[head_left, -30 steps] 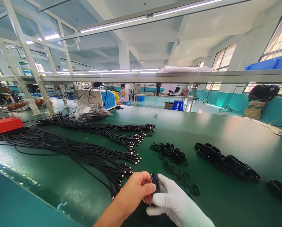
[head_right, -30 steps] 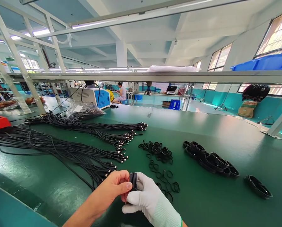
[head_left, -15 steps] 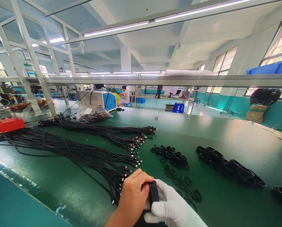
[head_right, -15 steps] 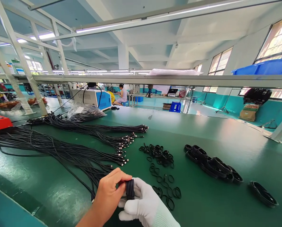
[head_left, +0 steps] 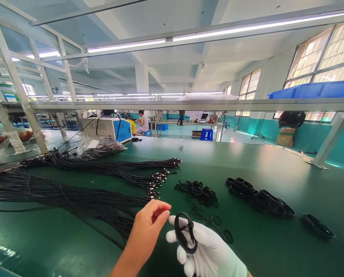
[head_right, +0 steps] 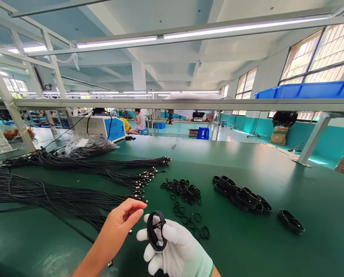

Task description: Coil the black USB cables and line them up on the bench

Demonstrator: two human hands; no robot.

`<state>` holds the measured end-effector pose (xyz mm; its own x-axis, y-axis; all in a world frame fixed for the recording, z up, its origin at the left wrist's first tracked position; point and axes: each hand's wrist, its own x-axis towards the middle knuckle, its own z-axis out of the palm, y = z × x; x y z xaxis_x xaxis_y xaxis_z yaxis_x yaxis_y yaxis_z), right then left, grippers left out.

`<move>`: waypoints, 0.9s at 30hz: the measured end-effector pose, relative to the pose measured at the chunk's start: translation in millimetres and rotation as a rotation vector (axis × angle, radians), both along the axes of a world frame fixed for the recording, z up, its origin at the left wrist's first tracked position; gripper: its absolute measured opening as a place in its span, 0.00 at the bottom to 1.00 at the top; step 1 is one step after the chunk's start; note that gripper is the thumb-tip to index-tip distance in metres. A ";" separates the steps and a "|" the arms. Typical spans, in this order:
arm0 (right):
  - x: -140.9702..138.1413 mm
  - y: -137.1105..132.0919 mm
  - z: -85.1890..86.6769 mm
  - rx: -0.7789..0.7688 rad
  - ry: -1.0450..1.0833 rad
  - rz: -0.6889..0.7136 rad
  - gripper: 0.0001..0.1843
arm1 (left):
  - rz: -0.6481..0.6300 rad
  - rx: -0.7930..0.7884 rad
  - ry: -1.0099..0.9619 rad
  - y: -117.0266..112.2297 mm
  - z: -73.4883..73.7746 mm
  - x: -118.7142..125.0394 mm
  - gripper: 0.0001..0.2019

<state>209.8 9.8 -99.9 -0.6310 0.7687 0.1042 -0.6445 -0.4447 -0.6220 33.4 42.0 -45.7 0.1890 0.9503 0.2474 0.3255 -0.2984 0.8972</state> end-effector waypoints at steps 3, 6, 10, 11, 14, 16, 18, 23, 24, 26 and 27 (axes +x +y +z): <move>-2.5 0.4 -1.2 0.039 -0.046 -0.083 0.27 | -0.002 0.106 0.032 -9.2 0.9 4.5 0.10; -6.7 0.6 0.8 0.110 -0.101 -0.191 0.21 | 0.013 0.301 0.219 -20.5 -2.6 9.1 0.07; -11.0 0.0 5.2 0.134 -0.183 -0.176 0.22 | 0.046 0.519 0.457 -27.1 -15.2 14.7 0.06; -11.5 -0.4 5.8 0.137 -0.199 -0.182 0.22 | 0.063 0.572 0.490 -27.4 -17.8 15.6 0.07; -12.1 -1.7 6.1 0.133 -0.222 -0.216 0.22 | 0.124 0.761 0.538 -28.6 -21.6 16.2 0.09; -12.4 -2.5 5.7 0.128 -0.196 -0.219 0.21 | 0.173 0.872 0.543 -30.7 -22.4 15.2 0.09; -12.4 -3.0 5.5 0.119 -0.157 -0.206 0.20 | 0.198 0.933 0.526 -33.3 -23.2 13.3 0.08; -9.3 -2.3 7.3 0.075 -0.026 -0.169 0.19 | 0.121 0.816 0.304 -34.1 -18.8 3.3 0.05; -8.3 -2.1 7.8 0.074 0.012 -0.135 0.19 | 0.108 0.726 0.246 -32.1 -15.5 0.6 0.05; -6.4 -1.9 8.3 0.083 0.083 -0.043 0.20 | 0.079 0.475 0.142 -25.3 -8.1 -4.9 0.06; -5.5 -2.0 8.0 0.085 0.111 0.010 0.21 | 0.037 0.336 0.092 -20.7 -4.9 -7.2 0.07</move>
<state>204.2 7.9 -91.9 -0.6197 0.7476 0.2387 -0.7072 -0.4001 -0.5829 26.2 21.3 -50.6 0.1920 0.8255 0.5308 0.4169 -0.5582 0.7174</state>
